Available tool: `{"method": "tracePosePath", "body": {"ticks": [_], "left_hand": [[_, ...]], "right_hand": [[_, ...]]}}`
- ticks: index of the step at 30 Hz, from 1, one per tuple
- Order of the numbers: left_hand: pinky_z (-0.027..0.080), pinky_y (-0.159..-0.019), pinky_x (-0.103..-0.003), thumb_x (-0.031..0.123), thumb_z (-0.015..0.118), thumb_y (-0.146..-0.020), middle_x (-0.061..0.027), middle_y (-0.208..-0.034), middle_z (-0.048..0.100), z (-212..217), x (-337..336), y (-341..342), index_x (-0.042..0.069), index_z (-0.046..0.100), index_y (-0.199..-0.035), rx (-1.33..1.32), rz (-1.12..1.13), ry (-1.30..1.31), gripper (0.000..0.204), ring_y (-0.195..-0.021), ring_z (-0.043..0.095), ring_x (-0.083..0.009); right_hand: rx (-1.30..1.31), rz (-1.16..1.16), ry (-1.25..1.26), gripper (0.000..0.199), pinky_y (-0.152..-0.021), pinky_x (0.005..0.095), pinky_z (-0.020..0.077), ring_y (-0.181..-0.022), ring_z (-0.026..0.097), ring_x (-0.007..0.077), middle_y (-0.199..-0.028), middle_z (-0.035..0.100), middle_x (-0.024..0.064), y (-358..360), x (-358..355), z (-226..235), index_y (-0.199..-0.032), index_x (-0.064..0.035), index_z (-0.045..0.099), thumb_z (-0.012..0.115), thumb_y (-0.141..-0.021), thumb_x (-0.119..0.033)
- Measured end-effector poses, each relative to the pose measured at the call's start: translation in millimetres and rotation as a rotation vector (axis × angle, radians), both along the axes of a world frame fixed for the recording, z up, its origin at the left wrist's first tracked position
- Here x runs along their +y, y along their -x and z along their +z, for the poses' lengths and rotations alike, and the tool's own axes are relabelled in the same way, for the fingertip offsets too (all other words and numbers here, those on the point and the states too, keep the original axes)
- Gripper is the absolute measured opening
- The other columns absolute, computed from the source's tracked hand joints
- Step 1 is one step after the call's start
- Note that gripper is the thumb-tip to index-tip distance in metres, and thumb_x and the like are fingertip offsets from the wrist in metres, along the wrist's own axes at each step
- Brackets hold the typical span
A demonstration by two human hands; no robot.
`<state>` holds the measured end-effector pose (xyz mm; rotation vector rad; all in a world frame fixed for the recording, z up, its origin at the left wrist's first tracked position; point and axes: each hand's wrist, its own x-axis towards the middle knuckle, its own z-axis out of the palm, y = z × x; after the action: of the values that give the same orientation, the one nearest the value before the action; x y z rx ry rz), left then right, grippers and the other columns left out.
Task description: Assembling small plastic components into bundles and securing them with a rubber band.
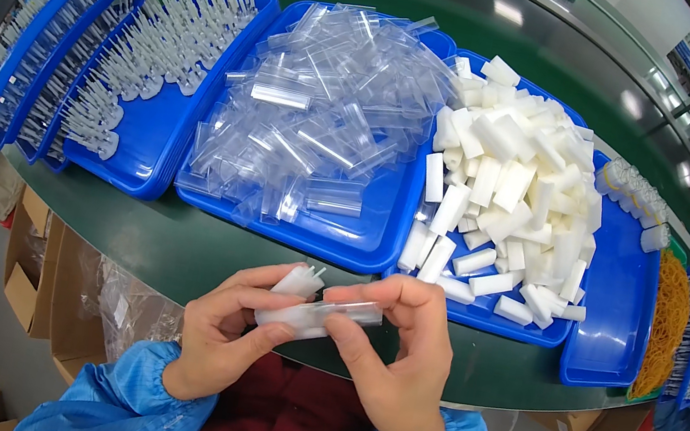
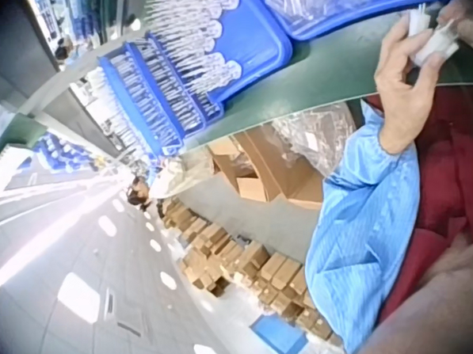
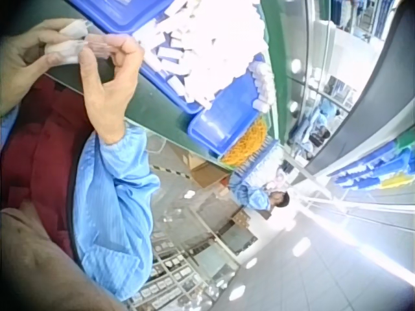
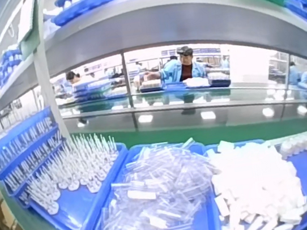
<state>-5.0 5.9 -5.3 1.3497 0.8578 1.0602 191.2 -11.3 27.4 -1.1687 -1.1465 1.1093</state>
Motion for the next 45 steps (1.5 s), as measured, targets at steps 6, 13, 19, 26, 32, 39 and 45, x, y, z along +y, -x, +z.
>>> {"method": "tracePosePath", "body": {"ticks": [6, 13, 19, 26, 32, 39, 45], "left_hand": [[0.053, -0.097, -0.036, 0.0, 0.075, -0.088, -0.0189, -0.135, 0.06, 4, 4, -2, 0.001, 0.073, -0.114, -0.004, 0.027, -0.062, 0.026, -0.118, 0.064, -0.0265], [0.054, -0.096, -0.036, -0.004, 0.071, -0.089, -0.0223, -0.131, 0.062, 10, 0, -11, -0.002, 0.072, -0.107, 0.139, 0.053, -0.134, 0.018, -0.117, 0.065, -0.0283], [0.053, -0.1, -0.038, -0.002, 0.072, -0.089, -0.0253, -0.135, 0.06, 14, -1, -9, -0.004, 0.072, -0.116, 0.225, 0.045, -0.223, 0.027, -0.122, 0.063, -0.0313], [0.053, -0.099, -0.037, 0.001, 0.071, -0.091, -0.021, -0.137, 0.06, 11, -4, -11, 0.003, 0.072, -0.124, 0.24, 0.052, -0.192, 0.034, -0.121, 0.064, -0.0306], [0.035, -0.115, -0.043, 0.008, 0.059, -0.099, -0.0283, -0.155, 0.038, 20, -5, -7, -0.002, 0.053, -0.144, 0.286, -0.057, -0.212, 0.047, -0.142, 0.043, -0.0384], [0.024, -0.12, -0.049, 0.016, 0.061, -0.099, -0.034, -0.159, 0.023, 17, -18, -15, -0.009, 0.039, -0.151, 0.222, -0.131, -0.165, 0.061, -0.149, 0.026, -0.0454], [0.035, -0.117, -0.045, 0.007, 0.056, -0.101, -0.0275, -0.161, 0.025, 15, -26, -20, -0.004, 0.022, -0.158, -0.169, -0.123, 0.059, 0.067, -0.148, 0.033, -0.0377]], "right_hand": [[-0.228, -0.033, -0.256, 0.043, -0.107, 0.0392, 0.0406, -0.102, 0.071, 0.0202, -0.109, 0.073, 0.0168, 2, -10, -17, -0.115, -0.0039, 0.046, 0.079, -0.088, -0.004], [-0.31, -0.067, -0.341, 0.043, -0.105, 0.0392, 0.0381, -0.105, 0.07, 0.0213, -0.107, 0.075, 0.0149, 3, -21, -30, -0.113, -0.0067, 0.047, 0.081, -0.086, -0.005], [-0.185, -0.098, -0.17, 0.041, -0.092, 0.0341, 0.0494, -0.113, 0.064, 0.0229, -0.114, 0.07, 0.0147, -4, -8, -13, -0.114, -0.0035, 0.056, 0.082, -0.083, -0.004], [-0.243, -0.051, -0.115, 0.036, -0.092, 0.0351, 0.0505, -0.112, 0.06, 0.0234, -0.122, 0.066, 0.0129, -3, -6, -15, -0.116, -0.0045, 0.064, 0.08, -0.084, -0.004], [-0.864, -0.04, -0.319, 0.074, -0.102, 0.0474, 0.0393, -0.117, 0.057, 0.0308, -0.136, 0.058, 0.0146, -7, -7, 24, -0.141, -0.0021, 0.053, 0.083, -0.075, -0.019], [-1.091, -0.121, -0.355, 0.086, -0.112, 0.0536, 0.032, -0.129, 0.053, 0.0314, -0.138, 0.056, 0.0128, 6, -8, 3, -0.143, -0.0028, 0.049, 0.084, -0.071, -0.034], [-0.917, -0.083, -0.424, 0.079, -0.105, 0.0495, 0.0405, -0.126, 0.055, 0.0317, -0.136, 0.058, 0.0102, 1, -5, 2, -0.133, -0.0078, 0.059, 0.087, -0.061, -0.022]]}}
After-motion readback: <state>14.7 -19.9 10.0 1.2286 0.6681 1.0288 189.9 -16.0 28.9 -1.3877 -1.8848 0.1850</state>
